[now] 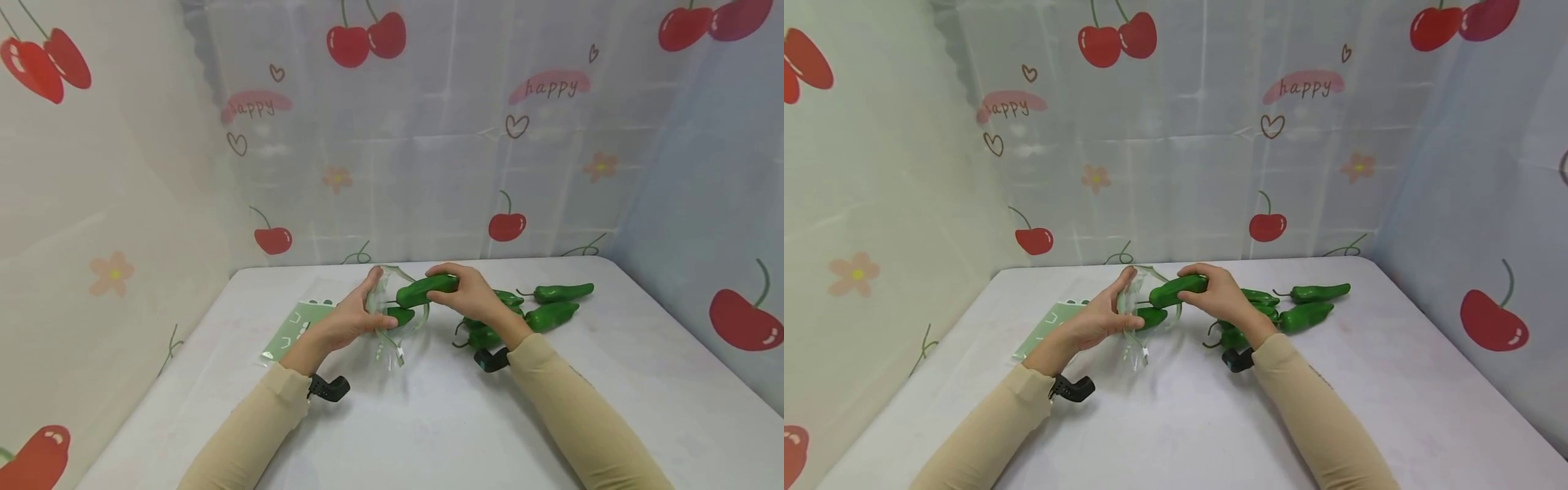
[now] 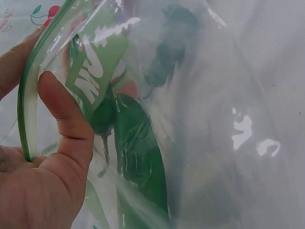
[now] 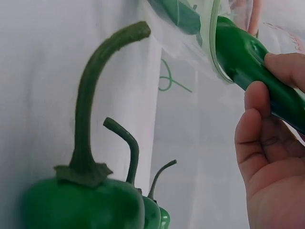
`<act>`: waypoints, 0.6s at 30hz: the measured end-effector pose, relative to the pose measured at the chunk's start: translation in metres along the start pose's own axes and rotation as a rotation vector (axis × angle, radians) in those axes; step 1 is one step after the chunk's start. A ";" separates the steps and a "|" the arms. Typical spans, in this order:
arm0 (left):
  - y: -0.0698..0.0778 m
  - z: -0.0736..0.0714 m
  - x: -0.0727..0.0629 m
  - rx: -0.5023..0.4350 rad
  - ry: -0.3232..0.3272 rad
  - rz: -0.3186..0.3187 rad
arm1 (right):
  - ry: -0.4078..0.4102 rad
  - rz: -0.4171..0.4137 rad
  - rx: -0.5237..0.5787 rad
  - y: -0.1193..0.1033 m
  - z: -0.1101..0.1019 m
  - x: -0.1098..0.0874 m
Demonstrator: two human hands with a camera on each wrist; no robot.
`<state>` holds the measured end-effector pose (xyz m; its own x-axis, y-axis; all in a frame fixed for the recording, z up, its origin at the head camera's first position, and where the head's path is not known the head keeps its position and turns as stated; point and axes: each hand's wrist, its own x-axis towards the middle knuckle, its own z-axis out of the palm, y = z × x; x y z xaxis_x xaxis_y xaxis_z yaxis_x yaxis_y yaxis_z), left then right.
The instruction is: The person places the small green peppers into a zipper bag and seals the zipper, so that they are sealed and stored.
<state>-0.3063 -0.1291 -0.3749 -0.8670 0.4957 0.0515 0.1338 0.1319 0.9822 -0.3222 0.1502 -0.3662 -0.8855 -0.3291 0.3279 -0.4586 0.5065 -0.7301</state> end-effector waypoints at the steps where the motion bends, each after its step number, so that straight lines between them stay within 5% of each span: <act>1: 0.000 0.000 0.000 0.000 0.002 0.001 | -0.002 0.000 -0.006 0.000 0.002 0.000; 18: 0.000 0.001 0.000 -0.022 -0.017 -0.007 | -0.030 0.002 0.012 0.000 0.019 0.003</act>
<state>-0.3056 -0.1289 -0.3748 -0.8596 0.5093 0.0416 0.1170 0.1168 0.9862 -0.3229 0.1339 -0.3764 -0.8839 -0.3515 0.3084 -0.4555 0.4981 -0.7378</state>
